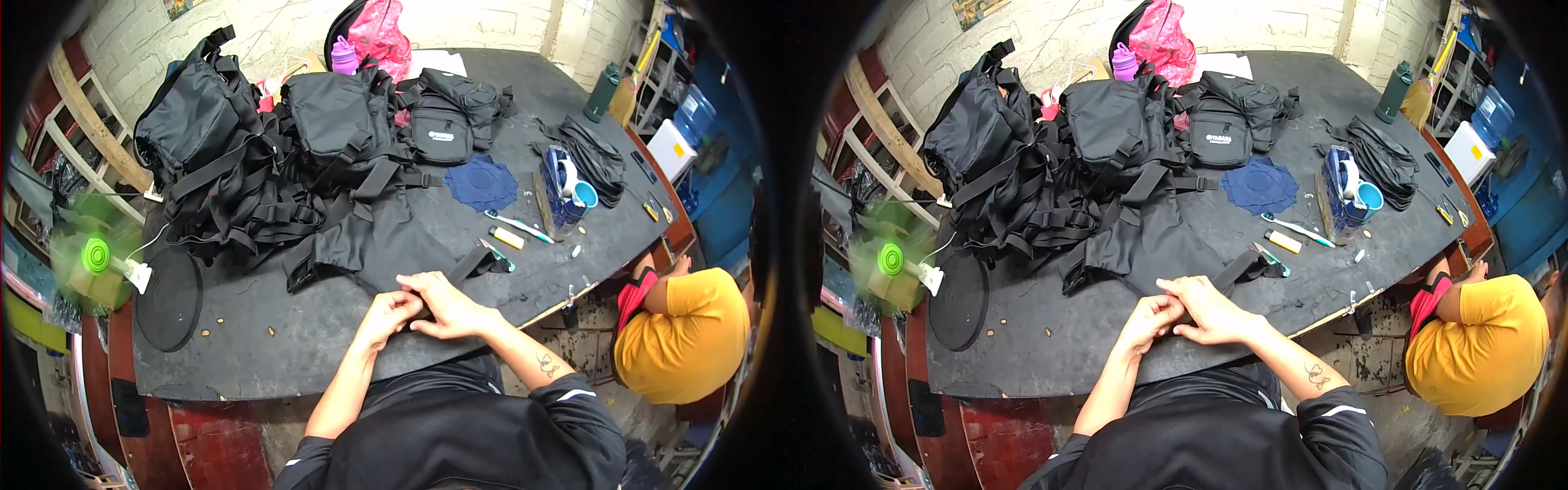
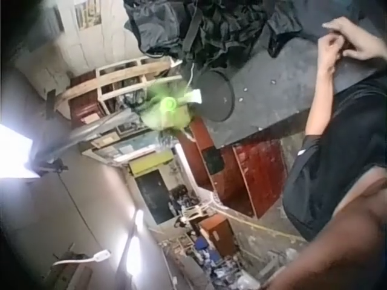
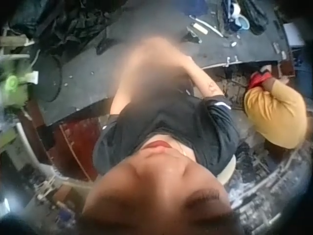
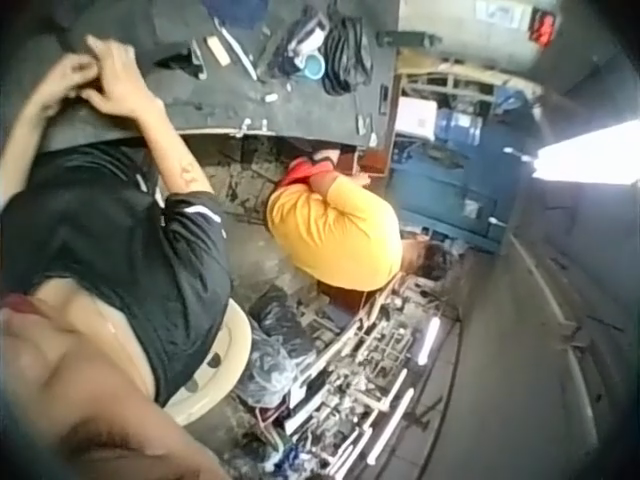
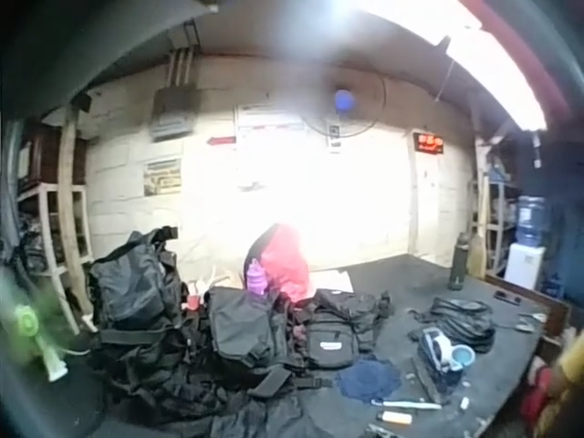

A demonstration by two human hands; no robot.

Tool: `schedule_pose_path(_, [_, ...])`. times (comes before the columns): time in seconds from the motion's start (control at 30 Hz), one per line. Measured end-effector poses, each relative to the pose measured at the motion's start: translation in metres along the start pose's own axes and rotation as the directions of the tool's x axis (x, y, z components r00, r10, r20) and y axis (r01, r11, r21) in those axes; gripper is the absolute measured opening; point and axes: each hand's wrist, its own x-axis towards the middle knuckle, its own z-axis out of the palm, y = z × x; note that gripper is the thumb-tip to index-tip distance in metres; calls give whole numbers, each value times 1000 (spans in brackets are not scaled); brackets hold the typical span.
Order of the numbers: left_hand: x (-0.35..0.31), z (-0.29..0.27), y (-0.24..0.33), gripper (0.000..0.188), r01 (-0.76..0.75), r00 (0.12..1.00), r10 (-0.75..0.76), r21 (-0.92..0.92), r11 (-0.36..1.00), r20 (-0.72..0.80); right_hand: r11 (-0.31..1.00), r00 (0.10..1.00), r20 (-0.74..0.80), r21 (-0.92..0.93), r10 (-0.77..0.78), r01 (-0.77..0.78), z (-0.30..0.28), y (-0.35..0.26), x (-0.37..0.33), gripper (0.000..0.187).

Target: Inspecting and cleaning loose threads from manufactured black bags using a brush and scissors.

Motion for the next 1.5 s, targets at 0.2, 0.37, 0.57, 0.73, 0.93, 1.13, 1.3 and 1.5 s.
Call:
schedule_pose_path(0.2, [-13, -13, 11, 14, -134, 987, 99, 310, 941, 126, 899, 977, -137, -385, 166, -207, -53, 6, -12, 76])
schedule_pose_path(0.37, [-29, -26, 13, 21, -411, 908, 377, 218, 885, 181, 870, 680, -733, -319, 25, -375, -60, 39, -30, 57])
schedule_pose_path(0.57, [-43, -42, 1, 15, -363, 930, 365, -44, 931, 48, 887, 308, -902, 146, 301, -439, -27, 48, -23, 65])
schedule_pose_path(0.73, [-54, -66, -15, 22, -237, 883, 432, 620, 748, -184, 778, 345, -709, 617, 615, -120, -14, 40, -15, 68])
schedule_pose_path(0.93, [-19, 3, 36, 23, -377, 643, 740, 759, 531, -198, 759, 442, -630, 612, 638, -224, -2, 22, -4, 64])
schedule_pose_path(1.13, [35, 43, 42, 8, -417, 852, 506, 414, 809, -132, 825, 856, -173, 412, 487, -386, -27, 3, -5, 59])
schedule_pose_path(1.3, [48, 30, 48, 12, -416, 903, 385, -164, 895, -188, 631, 659, -726, -422, 194, -651, -62, 100, -62, 29])
schedule_pose_path(1.5, [55, 23, 38, 19, -482, 867, 420, -240, 843, -269, 373, 631, -712, -520, 307, -769, -52, 131, -71, 30])
